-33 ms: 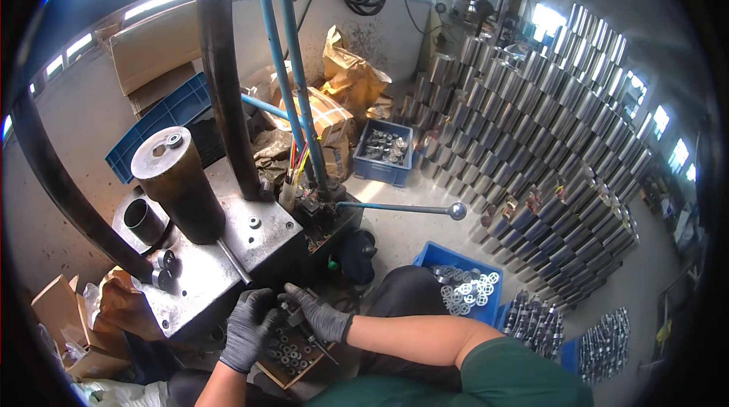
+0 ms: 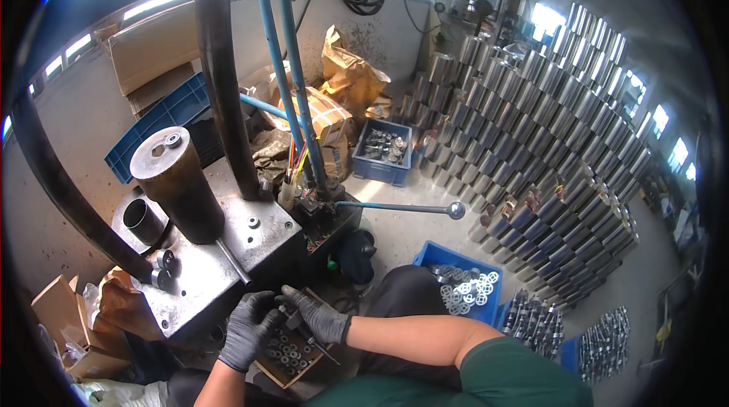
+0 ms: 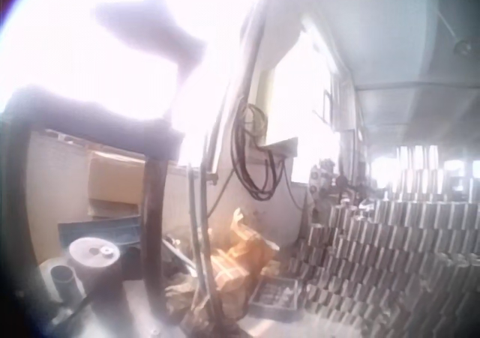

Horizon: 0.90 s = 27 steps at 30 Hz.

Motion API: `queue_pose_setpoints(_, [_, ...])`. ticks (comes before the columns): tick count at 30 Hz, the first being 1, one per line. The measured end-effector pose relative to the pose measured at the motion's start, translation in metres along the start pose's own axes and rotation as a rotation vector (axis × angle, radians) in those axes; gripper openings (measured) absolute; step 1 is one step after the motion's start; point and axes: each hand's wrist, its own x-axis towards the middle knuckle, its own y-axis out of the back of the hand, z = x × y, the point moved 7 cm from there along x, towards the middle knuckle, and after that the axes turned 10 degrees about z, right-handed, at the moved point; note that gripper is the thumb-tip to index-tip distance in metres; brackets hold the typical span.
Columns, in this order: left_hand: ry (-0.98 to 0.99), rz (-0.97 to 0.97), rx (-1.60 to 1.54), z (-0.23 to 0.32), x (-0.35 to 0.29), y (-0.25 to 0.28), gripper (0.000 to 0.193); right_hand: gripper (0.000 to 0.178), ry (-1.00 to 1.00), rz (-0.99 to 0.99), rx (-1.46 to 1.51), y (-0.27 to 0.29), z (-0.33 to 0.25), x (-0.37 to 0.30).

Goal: Assembling small metal components into larger metal cylinders using a manual press machine.

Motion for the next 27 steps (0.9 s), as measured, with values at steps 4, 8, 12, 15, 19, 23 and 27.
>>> queue_pose_setpoints(4, [0.365, -0.161, -0.301, -0.025, -0.006, -0.016, 0.029, 0.043, 0.017, -0.082, -0.209, -0.009, -0.017, -0.038])
queue_pose_setpoints(8, [0.156, 0.024, -0.066, -0.037, 0.003, -0.008, 0.027, 0.041, 0.476, -0.245, -0.228, -0.028, -0.03, -0.025])
queue_pose_setpoints(12, [-0.091, 0.197, 0.152, -0.038, 0.004, 0.01, 0.021, 0.041, 0.852, 0.036, -0.584, -0.026, -0.064, -0.051])
queue_pose_setpoints(15, [-0.159, 0.223, 0.186, -0.029, 0.002, 0.02, 0.02, 0.034, 1.049, 0.027, -0.534, -0.02, -0.081, -0.063])
queue_pose_setpoints(19, [-0.055, 0.188, 0.16, -0.014, -0.008, 0.023, 0.028, 0.032, 1.105, 0.122, -0.658, -0.012, -0.075, -0.055])
queue_pose_setpoints(23, [-0.181, 0.225, -0.002, -0.006, -0.019, 0.025, 0.022, 0.04, 0.735, -0.166, -0.577, -0.028, -0.046, -0.03])
queue_pose_setpoints(27, [0.009, 0.199, -0.238, -0.047, -0.009, 0.03, 0.022, 0.043, 0.346, -0.466, -0.052, -0.052, -0.018, -0.03])
